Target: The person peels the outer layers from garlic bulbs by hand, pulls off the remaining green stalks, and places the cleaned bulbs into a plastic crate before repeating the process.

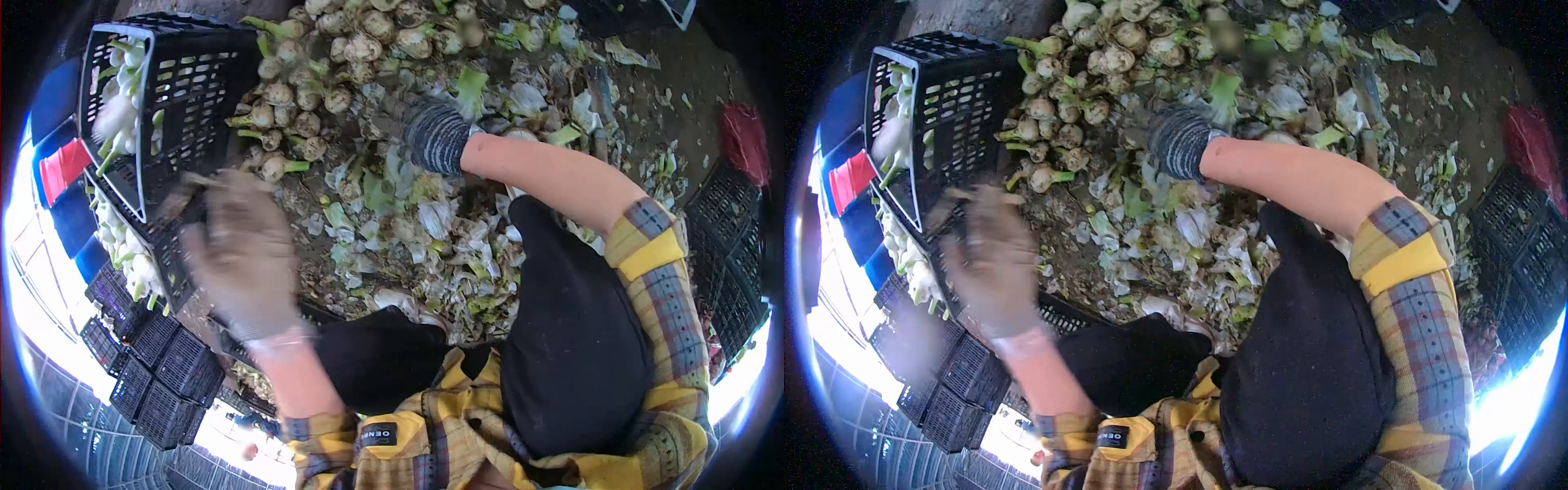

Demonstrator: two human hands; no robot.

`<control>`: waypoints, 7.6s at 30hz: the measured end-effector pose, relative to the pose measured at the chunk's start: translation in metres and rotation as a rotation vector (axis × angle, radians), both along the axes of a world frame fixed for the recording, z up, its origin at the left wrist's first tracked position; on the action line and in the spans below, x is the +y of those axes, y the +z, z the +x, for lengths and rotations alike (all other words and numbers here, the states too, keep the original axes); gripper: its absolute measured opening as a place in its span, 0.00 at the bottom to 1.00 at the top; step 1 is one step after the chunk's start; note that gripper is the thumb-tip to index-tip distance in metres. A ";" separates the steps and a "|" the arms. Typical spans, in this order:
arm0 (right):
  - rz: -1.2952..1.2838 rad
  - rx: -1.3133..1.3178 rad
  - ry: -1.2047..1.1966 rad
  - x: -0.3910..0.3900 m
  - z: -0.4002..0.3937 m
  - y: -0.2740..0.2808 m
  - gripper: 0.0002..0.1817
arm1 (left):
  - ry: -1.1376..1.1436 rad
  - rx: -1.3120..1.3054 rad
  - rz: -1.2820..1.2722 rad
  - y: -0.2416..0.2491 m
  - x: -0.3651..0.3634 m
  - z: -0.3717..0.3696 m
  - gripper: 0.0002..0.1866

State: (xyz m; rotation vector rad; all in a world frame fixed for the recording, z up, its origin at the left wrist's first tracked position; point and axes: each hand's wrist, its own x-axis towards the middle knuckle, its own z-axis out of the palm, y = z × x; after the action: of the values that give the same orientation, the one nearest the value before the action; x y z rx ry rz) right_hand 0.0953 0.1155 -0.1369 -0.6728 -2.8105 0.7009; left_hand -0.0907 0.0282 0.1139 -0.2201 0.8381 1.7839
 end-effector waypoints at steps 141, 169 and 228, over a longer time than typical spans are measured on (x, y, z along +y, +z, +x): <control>-1.483 0.170 -0.340 -0.028 0.031 0.088 0.16 | -0.584 0.831 -0.595 -0.114 -0.028 0.080 0.34; -1.332 0.156 -0.457 -0.031 0.027 0.058 0.16 | -0.444 0.731 -0.633 -0.113 -0.020 0.088 0.21; -1.008 0.128 -0.187 -0.045 0.011 0.098 0.21 | -0.271 0.064 -0.815 -0.117 -0.026 0.088 0.26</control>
State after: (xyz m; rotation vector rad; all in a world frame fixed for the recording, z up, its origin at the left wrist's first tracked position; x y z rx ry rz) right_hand 0.1068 0.0701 -0.0391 -0.9363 -2.0816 2.0321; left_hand -0.0026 0.0025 -0.0031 -0.5471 1.5344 1.1259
